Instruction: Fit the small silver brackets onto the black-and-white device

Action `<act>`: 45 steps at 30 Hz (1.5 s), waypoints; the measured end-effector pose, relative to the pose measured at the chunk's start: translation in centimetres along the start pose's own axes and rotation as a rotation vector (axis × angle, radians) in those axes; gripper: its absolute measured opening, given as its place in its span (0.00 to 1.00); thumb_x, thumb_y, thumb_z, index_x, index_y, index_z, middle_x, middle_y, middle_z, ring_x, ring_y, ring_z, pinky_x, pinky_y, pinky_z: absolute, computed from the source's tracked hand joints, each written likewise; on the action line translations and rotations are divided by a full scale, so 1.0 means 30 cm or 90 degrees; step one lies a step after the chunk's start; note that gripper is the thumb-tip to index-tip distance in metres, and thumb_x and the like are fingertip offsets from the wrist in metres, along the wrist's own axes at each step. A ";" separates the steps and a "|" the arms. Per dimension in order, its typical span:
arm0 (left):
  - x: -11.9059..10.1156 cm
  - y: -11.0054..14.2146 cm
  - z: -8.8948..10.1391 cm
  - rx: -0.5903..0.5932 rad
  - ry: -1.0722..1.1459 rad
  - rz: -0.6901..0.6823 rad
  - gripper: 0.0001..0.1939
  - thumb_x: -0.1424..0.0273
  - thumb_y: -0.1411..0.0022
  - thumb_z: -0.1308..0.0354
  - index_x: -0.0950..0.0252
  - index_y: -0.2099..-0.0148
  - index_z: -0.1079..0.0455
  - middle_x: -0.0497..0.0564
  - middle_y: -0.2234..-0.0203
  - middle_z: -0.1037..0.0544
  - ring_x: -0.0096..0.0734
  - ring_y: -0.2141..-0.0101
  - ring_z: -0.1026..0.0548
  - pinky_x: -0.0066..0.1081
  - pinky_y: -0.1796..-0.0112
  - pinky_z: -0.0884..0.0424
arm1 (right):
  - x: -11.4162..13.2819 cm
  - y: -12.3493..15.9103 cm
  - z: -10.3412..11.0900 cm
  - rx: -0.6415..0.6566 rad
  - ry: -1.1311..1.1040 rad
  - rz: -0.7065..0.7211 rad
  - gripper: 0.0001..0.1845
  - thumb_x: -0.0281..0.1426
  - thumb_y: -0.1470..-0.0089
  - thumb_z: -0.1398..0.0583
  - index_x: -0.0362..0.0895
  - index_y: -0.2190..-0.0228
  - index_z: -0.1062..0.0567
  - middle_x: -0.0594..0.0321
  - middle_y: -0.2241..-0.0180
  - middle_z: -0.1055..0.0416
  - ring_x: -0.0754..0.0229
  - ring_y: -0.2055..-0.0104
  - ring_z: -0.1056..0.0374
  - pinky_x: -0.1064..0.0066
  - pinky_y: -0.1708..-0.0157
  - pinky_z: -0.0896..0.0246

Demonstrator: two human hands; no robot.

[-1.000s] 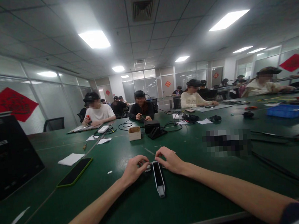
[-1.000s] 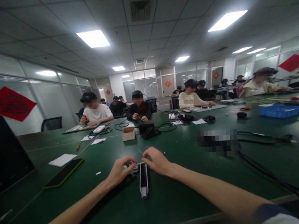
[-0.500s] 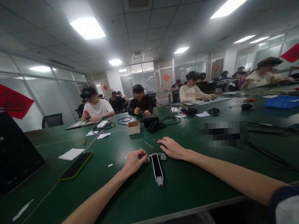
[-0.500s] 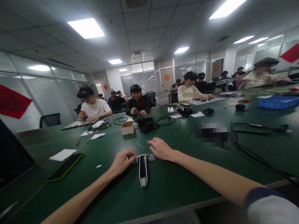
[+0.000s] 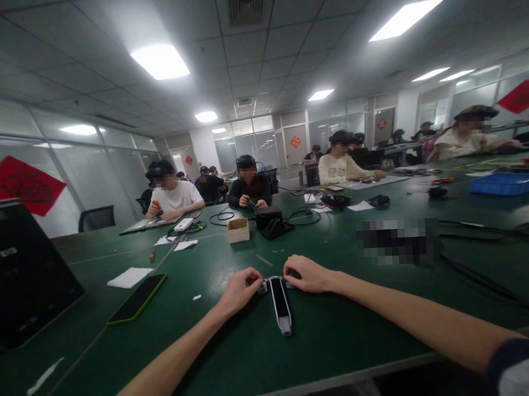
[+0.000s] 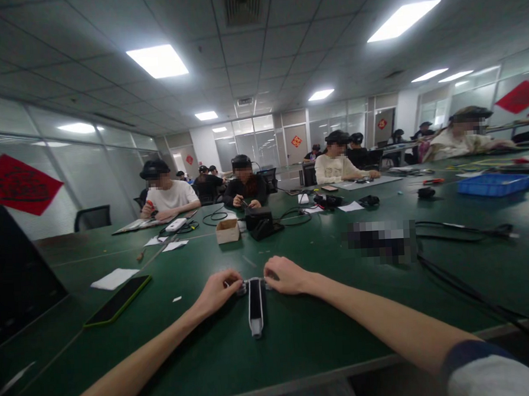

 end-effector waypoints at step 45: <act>-0.002 0.000 -0.031 0.004 -0.018 -0.019 0.09 0.68 0.40 0.48 0.64 0.59 0.30 0.50 0.65 0.24 0.32 0.67 0.28 0.30 0.66 0.33 | -0.226 0.010 0.084 0.111 0.097 -0.056 0.12 0.33 0.43 0.45 0.45 0.60 0.24 0.58 0.62 0.29 0.57 0.60 0.33 0.68 0.60 0.39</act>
Point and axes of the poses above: each hand's wrist, its own y-axis away from the middle knuckle, its own z-axis out of the back of the hand, x = y × z, the point moved 6 cm from there along -y, towards the middle knuckle
